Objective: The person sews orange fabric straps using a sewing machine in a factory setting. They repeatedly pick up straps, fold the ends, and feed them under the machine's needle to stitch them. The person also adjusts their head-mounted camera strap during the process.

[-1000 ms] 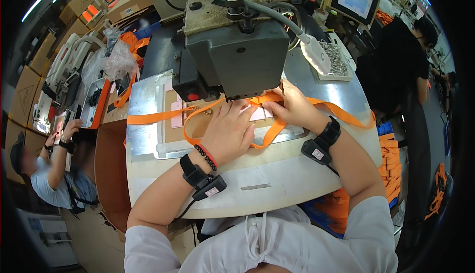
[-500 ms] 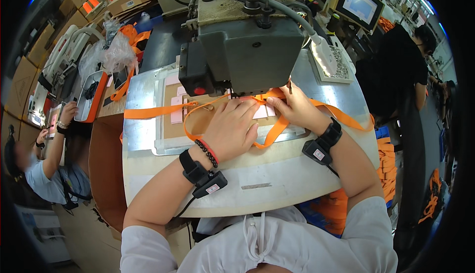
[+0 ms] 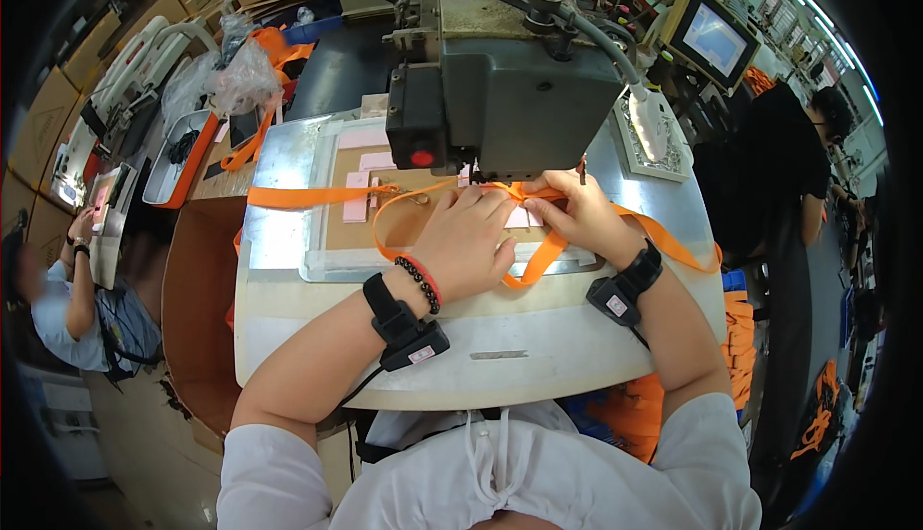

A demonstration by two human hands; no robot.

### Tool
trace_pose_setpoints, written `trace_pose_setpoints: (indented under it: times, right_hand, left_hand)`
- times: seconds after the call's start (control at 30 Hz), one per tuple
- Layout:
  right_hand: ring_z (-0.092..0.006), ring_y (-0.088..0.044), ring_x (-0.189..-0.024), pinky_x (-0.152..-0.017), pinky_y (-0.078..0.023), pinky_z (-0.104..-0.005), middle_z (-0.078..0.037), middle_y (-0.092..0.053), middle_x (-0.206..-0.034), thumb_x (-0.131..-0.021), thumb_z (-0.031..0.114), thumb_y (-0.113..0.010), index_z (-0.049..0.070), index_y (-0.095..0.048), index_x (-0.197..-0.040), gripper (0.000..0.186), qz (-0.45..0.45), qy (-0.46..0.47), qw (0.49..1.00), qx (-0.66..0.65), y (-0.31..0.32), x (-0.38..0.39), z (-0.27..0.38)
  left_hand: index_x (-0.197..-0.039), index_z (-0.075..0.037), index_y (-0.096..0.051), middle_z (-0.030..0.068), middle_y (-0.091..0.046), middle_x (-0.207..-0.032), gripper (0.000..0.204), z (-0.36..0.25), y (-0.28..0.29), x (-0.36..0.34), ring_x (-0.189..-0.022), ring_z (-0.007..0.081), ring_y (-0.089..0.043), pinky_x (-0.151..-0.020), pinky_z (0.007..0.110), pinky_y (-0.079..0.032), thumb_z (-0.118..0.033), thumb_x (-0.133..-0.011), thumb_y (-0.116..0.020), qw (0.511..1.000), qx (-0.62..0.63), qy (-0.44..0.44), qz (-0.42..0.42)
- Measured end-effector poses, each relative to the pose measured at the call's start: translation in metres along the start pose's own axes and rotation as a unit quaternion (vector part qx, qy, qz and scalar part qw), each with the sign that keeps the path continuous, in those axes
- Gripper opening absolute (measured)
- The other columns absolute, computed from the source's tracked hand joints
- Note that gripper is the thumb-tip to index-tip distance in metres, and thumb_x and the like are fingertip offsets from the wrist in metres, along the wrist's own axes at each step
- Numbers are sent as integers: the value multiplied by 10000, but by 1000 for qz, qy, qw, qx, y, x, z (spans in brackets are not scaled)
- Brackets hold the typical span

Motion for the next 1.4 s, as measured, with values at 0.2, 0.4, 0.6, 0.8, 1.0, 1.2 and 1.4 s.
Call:
trace_pose_setpoints:
  times: [0.2,0.4,0.6,0.8,1.0,1.2,1.4]
  right_hand:
    - [-335,-561,-1037,-934,-452,-400,-154,-610,-1110,-871,78,-670,-3,-626,-1098,245,-77,-23,996,-28,-2,-3,6]
    - [-297,-566,-1006,-903,-456,-389,-113,-601,-1024,-847,50,-688,48,-663,-1090,245,-44,15,999,10,-1,0,-2]
    - [-274,-572,-968,-877,-483,-367,-67,-610,-988,-795,-26,-665,92,-750,-990,244,-53,132,983,111,-6,-1,-5]
    - [-278,-579,-955,-860,-505,-354,-62,-620,-980,-742,-65,-637,105,-751,-1046,367,-33,148,978,142,-1,-1,-4]
    - [-271,-585,-952,-852,-514,-353,-59,-625,-979,-748,-51,-667,105,-753,-1025,329,-35,143,980,137,-2,-1,-3]
    - [-266,-596,-995,-874,-517,-349,-57,-642,-1017,-756,-36,-702,103,-756,-987,274,-17,115,989,87,1,-2,-4]
    - [-262,-598,-1023,-893,-515,-351,-56,-651,-1047,-757,-27,-711,101,-758,-980,261,4,124,988,93,3,-2,-6]
  left_hand:
    - [-1303,-18,-519,142,-545,-1306,475,-2,-4,2,-1209,306,-482,-1011,450,-364,-234,-882,-559,999,-27,22,-2]
    - [-1302,-7,-517,146,-540,-1318,468,-5,-4,3,-1224,304,-476,-1033,454,-335,-232,-893,-548,1000,-18,24,4]
    - [-1303,-16,-524,139,-534,-1328,455,-5,-4,3,-1231,304,-462,-1049,459,-310,-241,-908,-536,1000,-23,21,3]
    - [-1087,-47,-678,71,-675,-1086,252,10,18,9,-1002,282,-589,-895,377,-463,-97,-842,-642,992,-35,-29,-121]
    - [-1023,-48,-695,71,-703,-1027,255,26,7,3,-943,270,-627,-842,361,-520,-4,-778,-640,981,-112,-51,-149]
    - [-1010,-91,-700,59,-711,-976,250,36,1,-2,-912,269,-640,-829,354,-524,-14,-787,-615,992,-50,-61,-103]
    - [-972,-134,-707,33,-716,-936,232,36,2,0,-840,247,-638,-776,359,-521,-55,-769,-627,985,-105,-74,-118]
Point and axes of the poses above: each hand's wrist, its own x-axis away from the middle knuckle, its own y-axis out of the back of the hand, z = x × y, the point moved 3 cm from there along -x, towards the middle knuckle
